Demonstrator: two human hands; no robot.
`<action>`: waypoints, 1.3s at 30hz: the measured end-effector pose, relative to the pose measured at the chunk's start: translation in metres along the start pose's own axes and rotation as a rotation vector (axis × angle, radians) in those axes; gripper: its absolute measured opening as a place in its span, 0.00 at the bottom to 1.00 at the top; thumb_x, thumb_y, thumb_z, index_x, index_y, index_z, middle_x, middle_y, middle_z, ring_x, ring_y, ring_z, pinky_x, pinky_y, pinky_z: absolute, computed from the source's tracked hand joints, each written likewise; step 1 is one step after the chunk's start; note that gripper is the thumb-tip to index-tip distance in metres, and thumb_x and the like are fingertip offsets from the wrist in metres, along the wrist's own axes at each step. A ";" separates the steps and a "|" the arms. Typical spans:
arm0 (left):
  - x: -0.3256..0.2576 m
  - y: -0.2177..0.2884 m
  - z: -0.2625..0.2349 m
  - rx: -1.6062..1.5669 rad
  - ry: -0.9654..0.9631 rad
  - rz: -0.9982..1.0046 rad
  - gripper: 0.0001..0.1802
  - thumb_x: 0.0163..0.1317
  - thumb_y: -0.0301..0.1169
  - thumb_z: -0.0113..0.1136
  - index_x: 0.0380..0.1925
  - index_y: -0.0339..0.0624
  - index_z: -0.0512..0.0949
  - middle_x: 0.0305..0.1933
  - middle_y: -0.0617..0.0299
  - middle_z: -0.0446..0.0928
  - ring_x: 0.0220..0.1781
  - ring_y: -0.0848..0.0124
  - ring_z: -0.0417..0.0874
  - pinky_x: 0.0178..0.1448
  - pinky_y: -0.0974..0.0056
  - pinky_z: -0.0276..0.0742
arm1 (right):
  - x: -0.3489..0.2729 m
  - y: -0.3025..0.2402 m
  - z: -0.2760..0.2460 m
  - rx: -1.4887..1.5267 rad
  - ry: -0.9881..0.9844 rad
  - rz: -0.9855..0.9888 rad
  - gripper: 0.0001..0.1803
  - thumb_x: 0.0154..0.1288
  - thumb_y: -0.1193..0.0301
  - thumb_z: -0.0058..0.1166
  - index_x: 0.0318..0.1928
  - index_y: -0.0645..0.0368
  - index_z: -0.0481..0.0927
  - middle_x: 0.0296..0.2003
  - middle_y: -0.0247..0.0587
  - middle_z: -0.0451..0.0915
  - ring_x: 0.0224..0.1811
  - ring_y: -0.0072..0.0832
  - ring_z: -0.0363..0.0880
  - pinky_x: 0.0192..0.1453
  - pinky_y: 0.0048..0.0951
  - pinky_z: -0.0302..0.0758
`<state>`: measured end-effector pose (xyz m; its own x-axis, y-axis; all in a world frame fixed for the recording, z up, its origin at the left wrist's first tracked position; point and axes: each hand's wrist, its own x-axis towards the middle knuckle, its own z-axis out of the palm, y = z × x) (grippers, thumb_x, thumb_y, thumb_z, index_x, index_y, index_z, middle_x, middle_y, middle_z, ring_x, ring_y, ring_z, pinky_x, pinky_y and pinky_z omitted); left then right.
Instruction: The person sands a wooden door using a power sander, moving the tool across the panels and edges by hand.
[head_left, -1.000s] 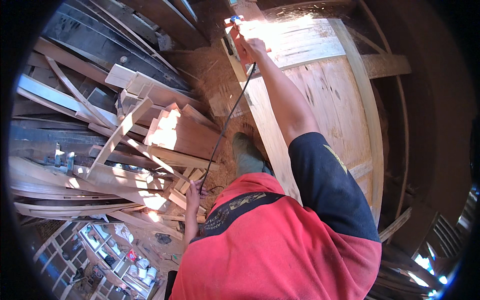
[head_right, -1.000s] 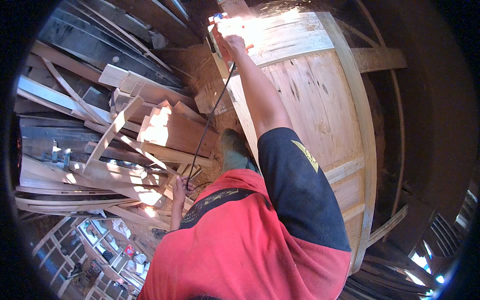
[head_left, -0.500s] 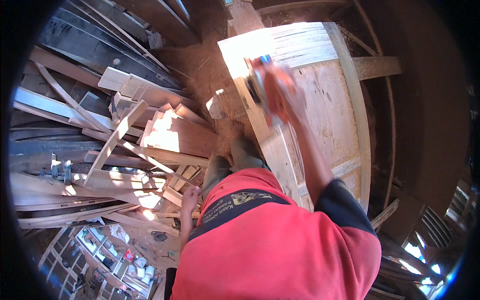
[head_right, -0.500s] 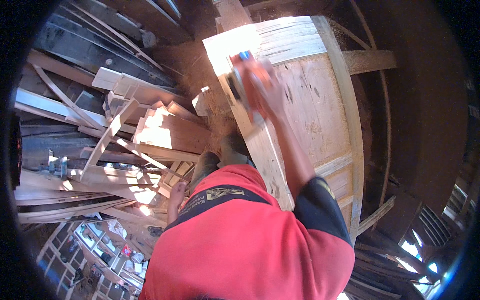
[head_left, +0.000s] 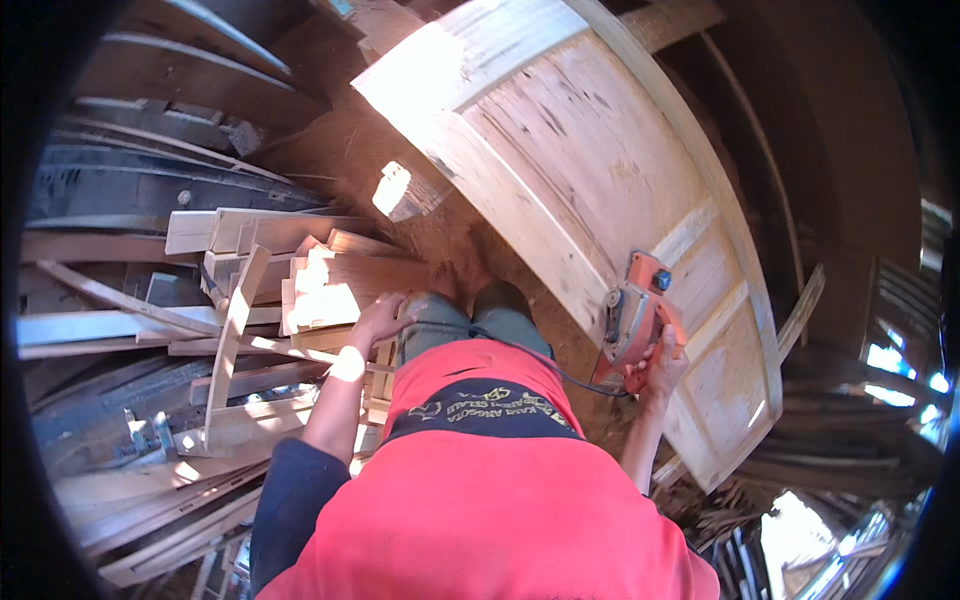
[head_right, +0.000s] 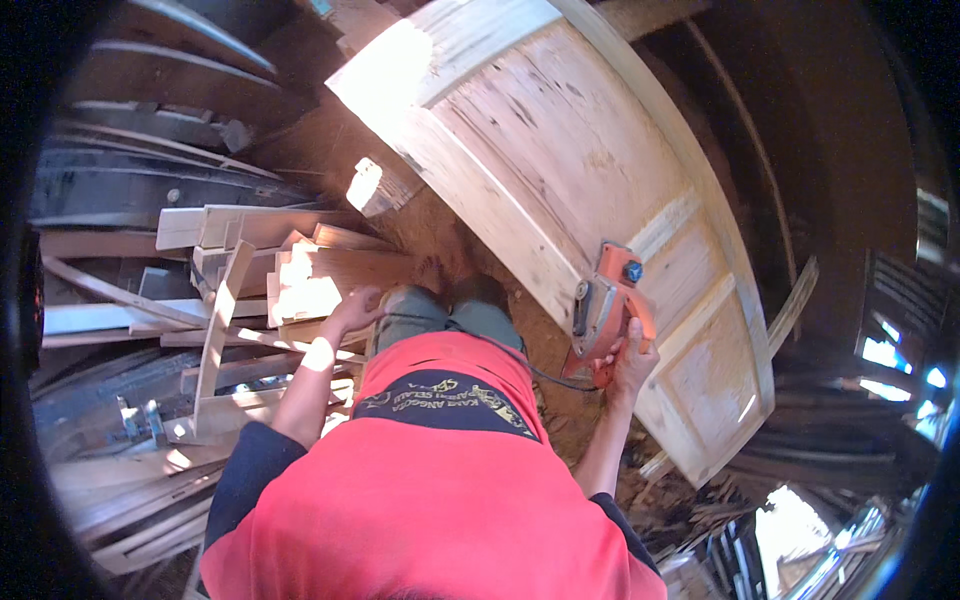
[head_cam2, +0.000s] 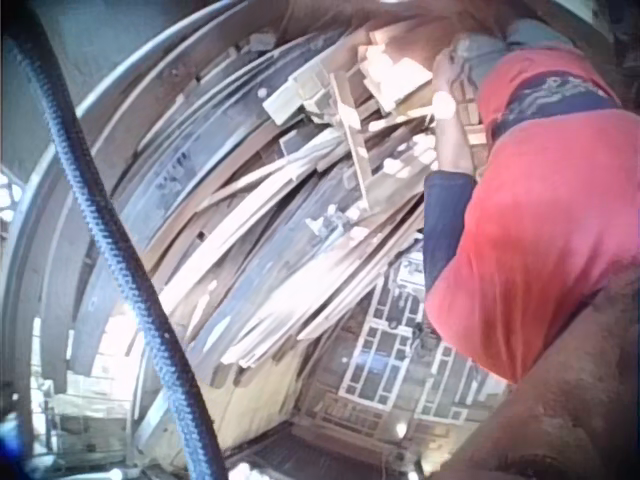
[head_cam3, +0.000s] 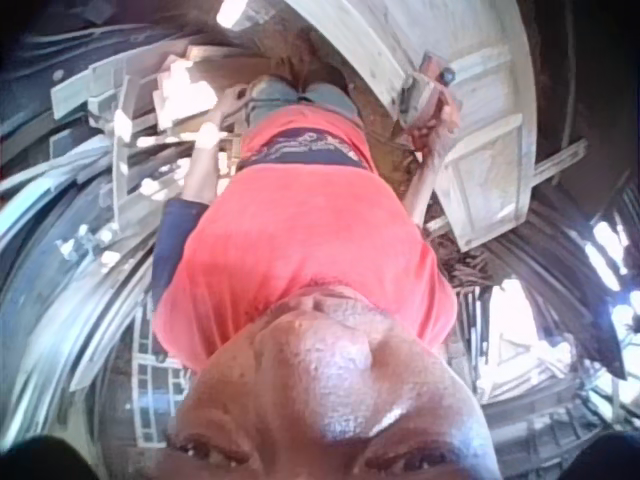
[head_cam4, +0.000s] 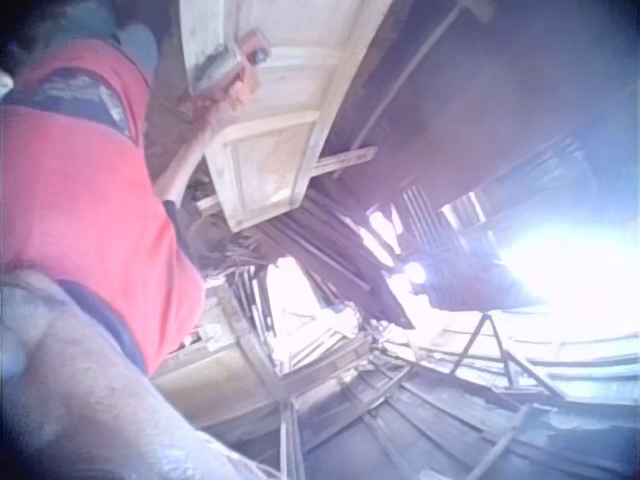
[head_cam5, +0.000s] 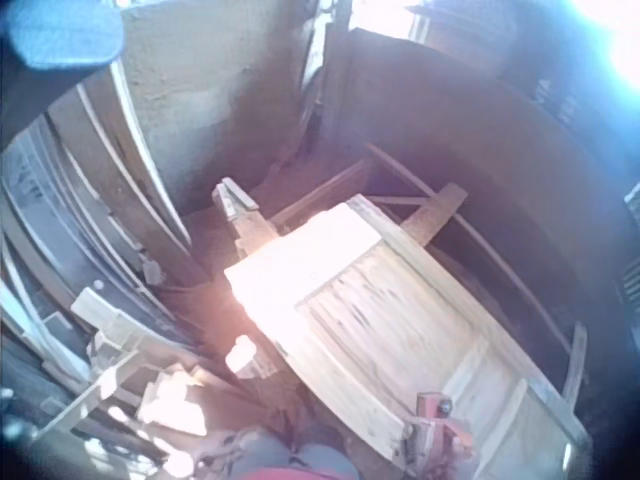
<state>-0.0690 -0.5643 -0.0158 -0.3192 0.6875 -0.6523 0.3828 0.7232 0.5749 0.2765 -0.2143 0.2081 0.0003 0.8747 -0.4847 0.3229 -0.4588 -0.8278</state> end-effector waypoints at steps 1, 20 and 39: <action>0.010 0.005 -0.001 0.086 0.071 0.053 0.32 0.62 0.52 0.60 0.59 0.42 0.72 0.62 0.45 0.72 0.62 0.50 0.75 0.62 0.48 0.72 | -0.017 0.003 -0.007 0.069 0.044 -0.019 0.22 0.69 0.50 0.56 0.35 0.58 0.76 0.14 0.30 0.71 0.10 0.21 0.69 0.10 0.24 0.68; 0.171 0.251 -0.005 0.814 0.331 0.181 0.44 0.71 0.62 0.29 0.77 0.48 0.35 0.82 0.58 0.29 0.83 0.58 0.29 0.80 0.41 0.28 | -0.233 0.127 -0.219 0.621 0.977 0.196 0.21 0.69 0.53 0.57 0.43 0.62 0.77 0.16 0.27 0.68 0.12 0.16 0.65 0.13 0.22 0.64; 0.067 0.369 0.274 0.921 0.351 0.587 0.40 0.70 0.58 0.41 0.76 0.53 0.49 0.81 0.60 0.48 0.81 0.50 0.46 0.76 0.33 0.45 | -0.245 0.280 -0.425 0.729 1.110 0.222 0.16 0.68 0.60 0.60 0.41 0.61 0.77 0.21 0.28 0.68 0.15 0.15 0.63 0.14 0.20 0.60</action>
<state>0.2889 -0.2697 0.0172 -0.0503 0.9879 -0.1464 0.9956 0.0613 0.0714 0.7685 -0.4904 0.2152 0.8593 0.2759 -0.4307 -0.3566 -0.2806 -0.8912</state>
